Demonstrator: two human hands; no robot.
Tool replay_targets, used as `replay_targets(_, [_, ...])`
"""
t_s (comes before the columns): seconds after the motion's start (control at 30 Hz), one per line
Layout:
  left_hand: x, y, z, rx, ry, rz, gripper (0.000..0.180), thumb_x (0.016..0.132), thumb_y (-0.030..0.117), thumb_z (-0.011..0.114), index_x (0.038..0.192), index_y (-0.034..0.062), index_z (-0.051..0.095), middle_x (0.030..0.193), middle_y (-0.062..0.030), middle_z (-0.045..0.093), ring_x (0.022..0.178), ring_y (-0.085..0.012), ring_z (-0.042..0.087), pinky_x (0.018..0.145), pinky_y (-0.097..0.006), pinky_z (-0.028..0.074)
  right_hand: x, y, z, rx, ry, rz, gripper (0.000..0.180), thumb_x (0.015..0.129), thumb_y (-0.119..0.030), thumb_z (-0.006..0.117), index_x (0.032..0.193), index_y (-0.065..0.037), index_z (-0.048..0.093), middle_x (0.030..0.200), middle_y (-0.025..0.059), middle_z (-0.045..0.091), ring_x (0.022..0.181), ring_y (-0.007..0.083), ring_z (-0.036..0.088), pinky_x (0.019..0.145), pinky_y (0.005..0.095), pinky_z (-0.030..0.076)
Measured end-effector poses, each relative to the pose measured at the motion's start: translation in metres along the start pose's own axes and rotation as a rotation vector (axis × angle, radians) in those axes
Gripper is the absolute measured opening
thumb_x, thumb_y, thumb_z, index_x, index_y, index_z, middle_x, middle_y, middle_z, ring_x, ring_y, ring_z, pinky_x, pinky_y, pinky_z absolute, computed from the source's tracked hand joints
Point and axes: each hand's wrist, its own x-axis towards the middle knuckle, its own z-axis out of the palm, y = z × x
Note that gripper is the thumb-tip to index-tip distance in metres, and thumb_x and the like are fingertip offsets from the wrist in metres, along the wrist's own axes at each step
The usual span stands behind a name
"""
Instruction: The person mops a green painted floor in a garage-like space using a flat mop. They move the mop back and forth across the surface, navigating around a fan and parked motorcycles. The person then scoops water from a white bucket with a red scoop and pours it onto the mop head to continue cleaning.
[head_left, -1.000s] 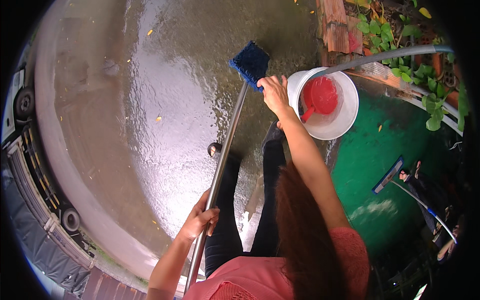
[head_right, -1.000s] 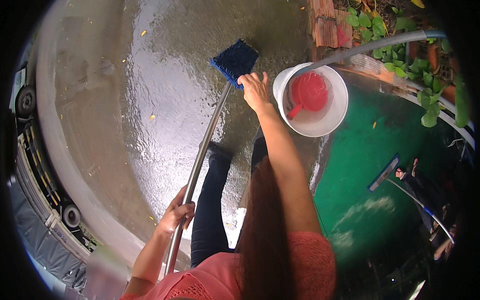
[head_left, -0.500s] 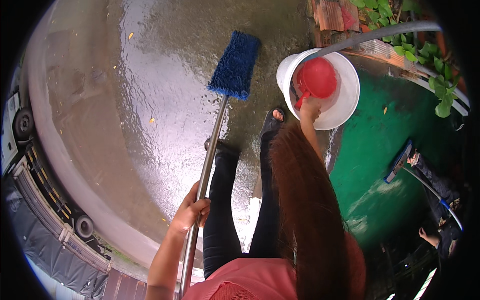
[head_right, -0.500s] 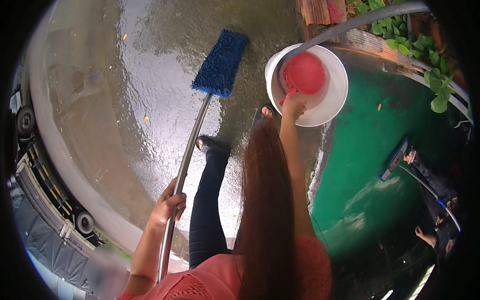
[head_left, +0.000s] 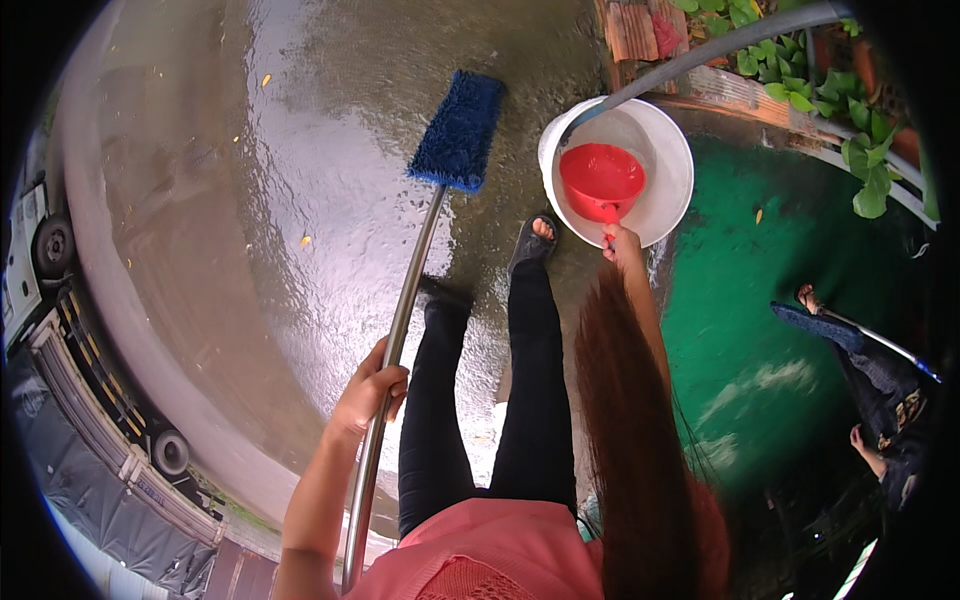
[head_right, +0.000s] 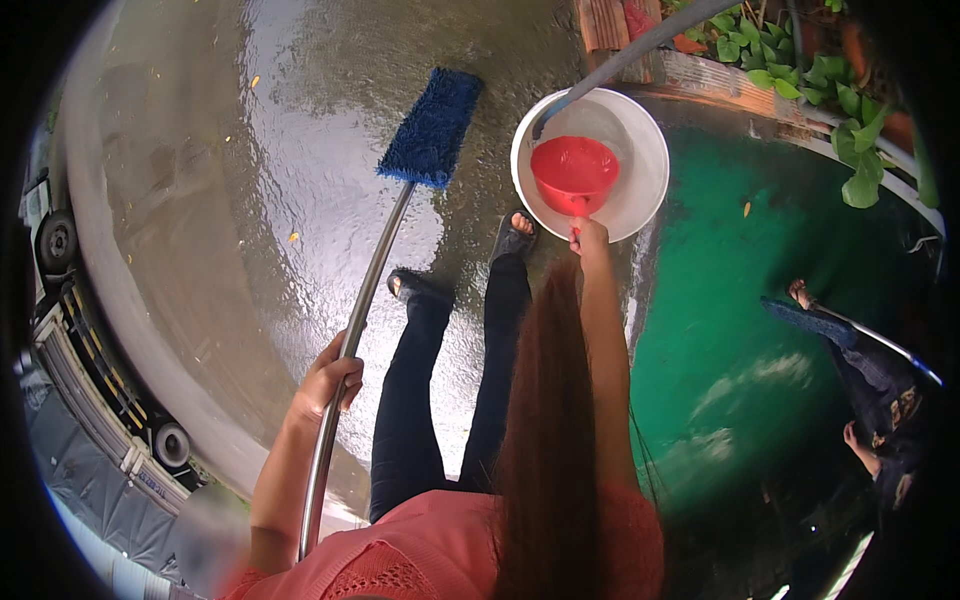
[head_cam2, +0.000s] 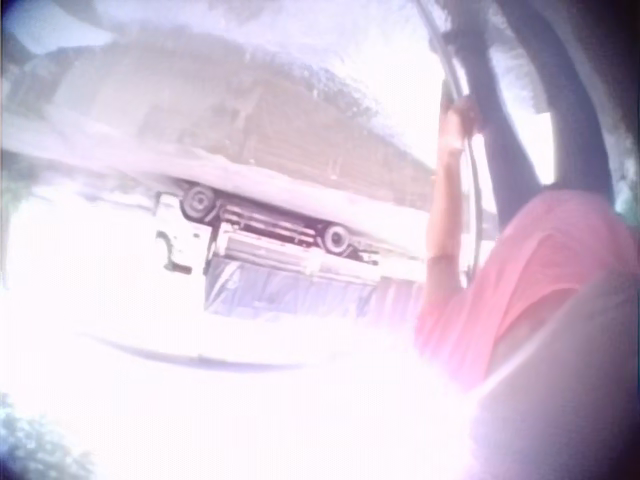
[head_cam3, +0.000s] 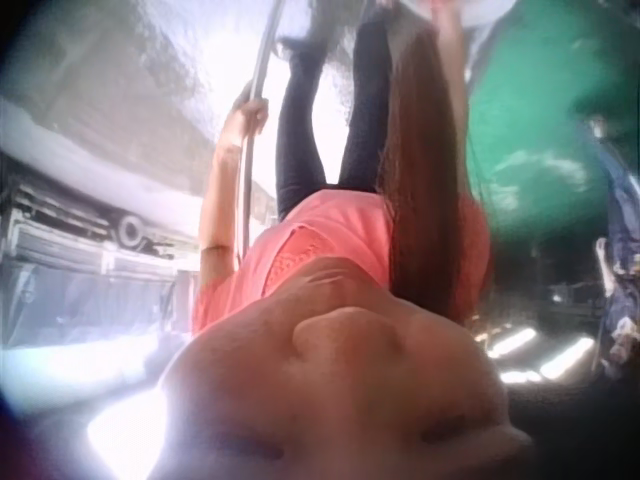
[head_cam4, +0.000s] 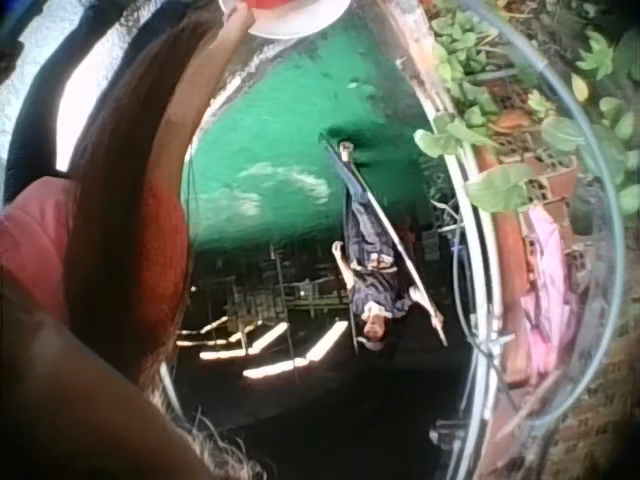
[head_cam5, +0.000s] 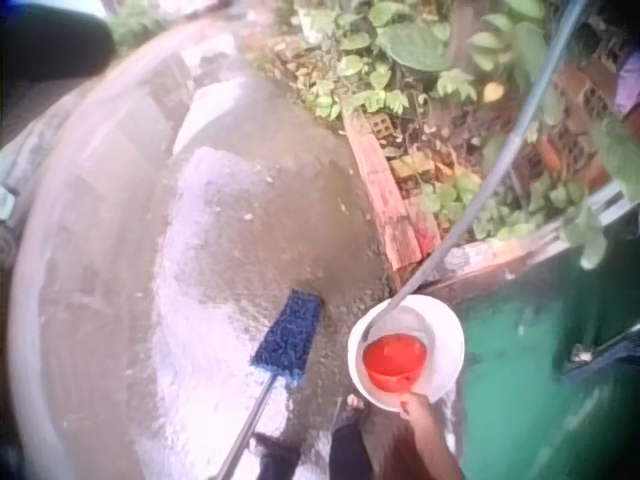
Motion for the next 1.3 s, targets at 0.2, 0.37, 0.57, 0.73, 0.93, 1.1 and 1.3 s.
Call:
replay_targets(0.2, [0.001, 0.005, -0.001, 0.090, -0.022, 0.037, 0.047, 0.078, 0.003, 0.046, 0.123, 0.0020, 0.034, 0.059, -0.0044, 0.042, 0.036, -0.0127, 0.040, 0.032, -0.025, 0.033, -0.092, 0.022, -0.047, -0.053, -0.055, -0.179, 0.032, 0.072, -0.007, 0.058, 0.102, -0.001, 0.052, 0.065, 0.0007, 0.049, 0.049, 0.0082, 0.046, 0.042, 0.0212, 0.035])
replay_targets(0.37, [0.004, 0.004, -0.002, 0.086, -0.040, 0.036, 0.042, 0.078, 0.004, 0.046, 0.119, 0.0042, 0.036, 0.059, -0.0040, 0.043, 0.037, -0.0122, 0.041, 0.032, -0.026, 0.033, -0.151, -0.004, -0.064, -0.184, -0.153, -0.232, 0.040, 0.071, -0.005, 0.059, 0.109, 0.000, 0.052, 0.064, 0.0008, 0.049, 0.050, 0.0079, 0.046, 0.045, 0.0216, 0.035])
replay_targets(0.57, [-0.001, 0.015, 0.005, 0.082, -0.042, 0.049, 0.024, 0.078, 0.006, 0.048, 0.101, 0.0053, 0.040, 0.059, -0.0045, 0.043, 0.037, -0.0124, 0.040, 0.033, -0.026, 0.032, -0.193, -0.041, -0.030, -0.335, -0.260, -0.346, 0.040, 0.070, -0.006, 0.059, 0.110, -0.001, 0.053, 0.062, -0.0012, 0.048, 0.049, 0.0074, 0.044, 0.045, 0.0212, 0.034])
replay_targets(0.73, [0.002, 0.009, 0.001, 0.118, -0.028, 0.086, 0.017, 0.077, 0.006, 0.048, 0.092, 0.0039, 0.040, 0.059, -0.0057, 0.044, 0.036, -0.0133, 0.040, 0.033, -0.027, 0.032, -0.175, -0.047, 0.025, -0.600, -0.216, -0.426, 0.036, 0.066, -0.008, 0.061, 0.101, -0.001, 0.056, 0.064, 0.0018, 0.053, 0.049, 0.0094, 0.048, 0.046, 0.0249, 0.039])
replay_targets(0.93, [0.009, 0.004, -0.003, 0.129, -0.023, 0.099, 0.018, 0.078, 0.007, 0.049, 0.096, 0.0040, 0.045, 0.060, -0.0038, 0.044, 0.038, -0.0117, 0.043, 0.032, -0.026, 0.033, -0.153, -0.057, 0.073, -0.956, -0.118, -0.595, 0.031, 0.062, -0.014, 0.065, 0.088, 0.000, 0.056, 0.080, 0.0171, 0.062, 0.075, 0.0326, 0.059, 0.067, 0.0392, 0.045])
replay_targets(1.1, [0.004, 0.006, -0.001, 0.094, -0.033, 0.104, 0.017, 0.078, 0.006, 0.049, 0.092, 0.0031, 0.040, 0.059, -0.0057, 0.045, 0.034, -0.0129, 0.039, 0.031, -0.027, 0.032, -0.182, -0.074, 0.108, -1.147, 0.057, -0.690, 0.031, 0.066, -0.017, 0.065, 0.090, 0.001, 0.055, 0.087, 0.0218, 0.061, 0.087, 0.0377, 0.056, 0.076, 0.0432, 0.044])
replay_targets(1.3, [0.005, 0.007, -0.004, 0.071, -0.040, 0.089, 0.018, 0.078, 0.006, 0.049, 0.093, 0.0029, 0.040, 0.059, -0.0059, 0.045, 0.033, -0.0133, 0.040, 0.031, -0.028, 0.032, -0.173, -0.075, 0.123, -1.282, 0.189, -0.732, 0.036, 0.071, -0.015, 0.062, 0.101, -0.001, 0.049, 0.102, 0.0191, 0.053, 0.091, 0.0371, 0.056, 0.077, 0.0448, 0.045])
